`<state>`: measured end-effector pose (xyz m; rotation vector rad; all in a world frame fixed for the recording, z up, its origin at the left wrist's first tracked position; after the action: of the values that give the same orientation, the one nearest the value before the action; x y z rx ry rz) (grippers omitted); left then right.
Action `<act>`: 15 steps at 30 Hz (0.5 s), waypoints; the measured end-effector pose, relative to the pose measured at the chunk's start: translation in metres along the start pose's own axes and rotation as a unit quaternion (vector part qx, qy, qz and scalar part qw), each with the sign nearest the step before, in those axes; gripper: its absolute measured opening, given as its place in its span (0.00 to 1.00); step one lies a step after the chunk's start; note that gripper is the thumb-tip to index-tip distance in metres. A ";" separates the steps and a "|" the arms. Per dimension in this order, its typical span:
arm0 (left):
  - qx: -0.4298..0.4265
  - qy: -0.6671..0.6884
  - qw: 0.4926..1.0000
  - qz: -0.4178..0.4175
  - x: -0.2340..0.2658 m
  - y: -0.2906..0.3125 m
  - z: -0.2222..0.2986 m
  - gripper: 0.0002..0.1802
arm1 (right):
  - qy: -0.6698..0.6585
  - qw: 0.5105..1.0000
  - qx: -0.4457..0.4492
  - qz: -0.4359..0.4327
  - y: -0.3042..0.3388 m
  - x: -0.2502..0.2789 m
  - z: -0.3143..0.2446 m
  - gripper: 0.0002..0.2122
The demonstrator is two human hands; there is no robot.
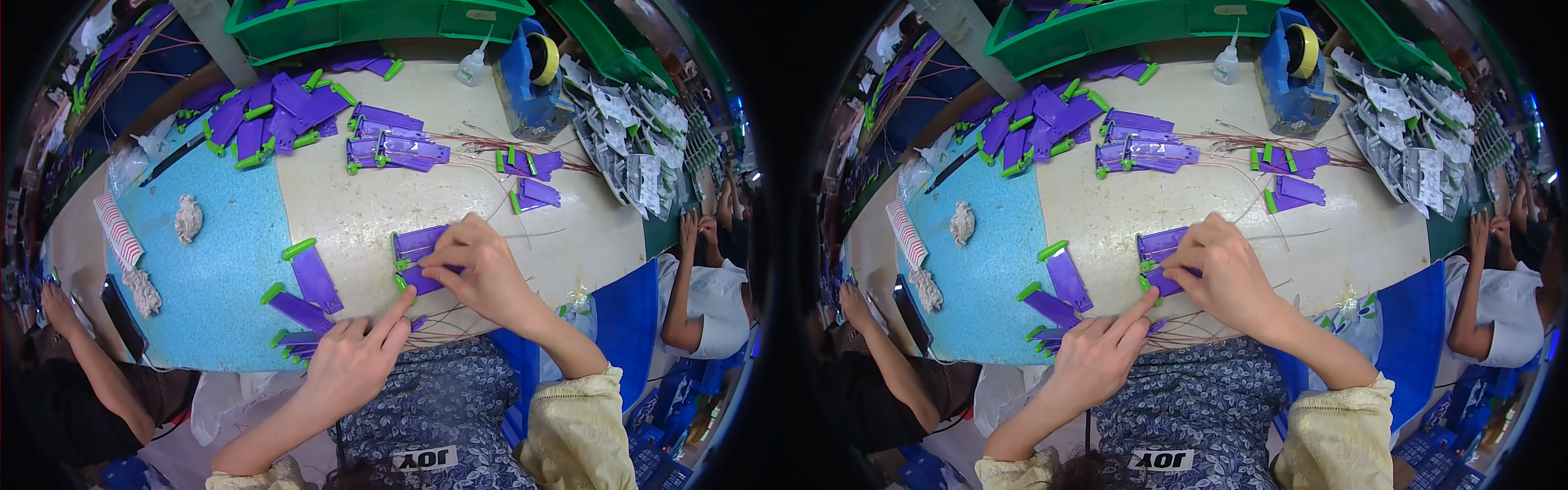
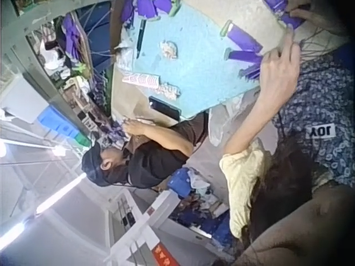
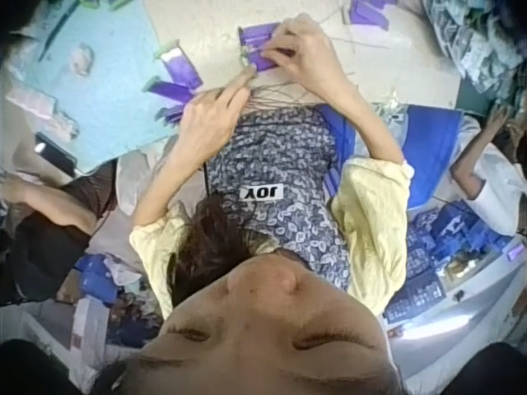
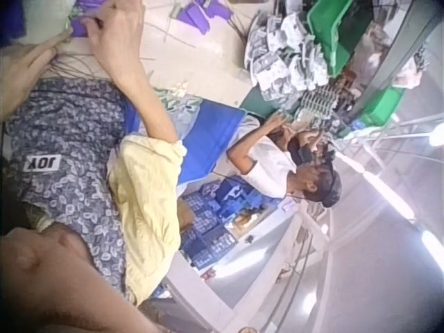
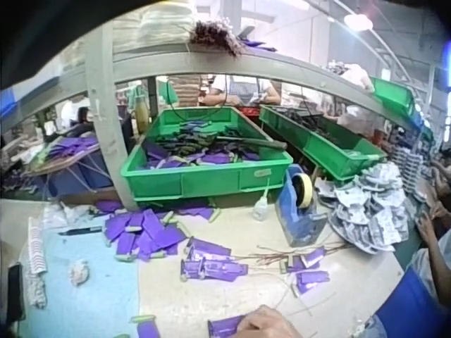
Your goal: The person assembles toy wing components by threading wired lights into plastic pieces, snapping the parts together, tapping them with a mallet, and applying glue from a bottle to attach plastic caps.
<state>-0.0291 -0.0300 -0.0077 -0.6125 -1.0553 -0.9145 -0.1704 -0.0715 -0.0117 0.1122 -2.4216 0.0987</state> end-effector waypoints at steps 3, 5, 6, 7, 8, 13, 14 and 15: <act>-0.007 0.020 1.000 -0.013 -0.001 -0.002 -0.005 0.11 | 0.065 0.995 0.069 -0.023 0.013 -0.007 -0.015 0.09; -0.023 0.035 0.999 -0.017 -0.001 -0.001 -0.006 0.14 | 0.114 0.991 0.063 -0.032 0.017 -0.014 -0.020 0.12; -0.025 0.078 0.996 0.031 0.008 0.000 -0.008 0.12 | 0.128 0.990 0.052 -0.038 0.019 -0.017 -0.021 0.15; -0.028 0.121 0.989 0.078 0.016 0.001 -0.010 0.11 | 0.112 0.992 0.045 -0.042 0.019 -0.018 -0.021 0.14; 0.037 0.113 0.992 0.046 0.016 -0.001 -0.019 0.11 | 0.096 0.994 0.038 -0.045 0.019 -0.019 -0.021 0.14; 0.157 0.205 0.965 0.044 0.016 -0.008 -0.042 0.13 | -0.275 0.951 -0.132 -0.043 0.024 -0.022 0.005 0.14; 0.145 0.249 0.956 0.056 0.019 -0.013 -0.038 0.14 | -0.275 0.951 -0.132 -0.044 0.025 -0.023 0.006 0.14; 0.120 0.270 0.951 0.090 0.026 -0.019 -0.031 0.15 | -0.332 0.934 -0.126 -0.034 0.026 -0.022 0.005 0.15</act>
<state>-0.0262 -0.0732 0.0038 -0.2250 -0.5895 -0.7194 -0.1602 -0.0447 -0.0310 0.1249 -3.0738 -0.3355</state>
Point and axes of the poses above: each hand's wrist, its own y-axis away from the middle knuckle, its own x-axis out of the back of the hand, z = x × y, the point moved 9 cm from there along -y, towards the middle knuckle, and after that the axes turned 2 degrees about -z, right-handed, at the moved point
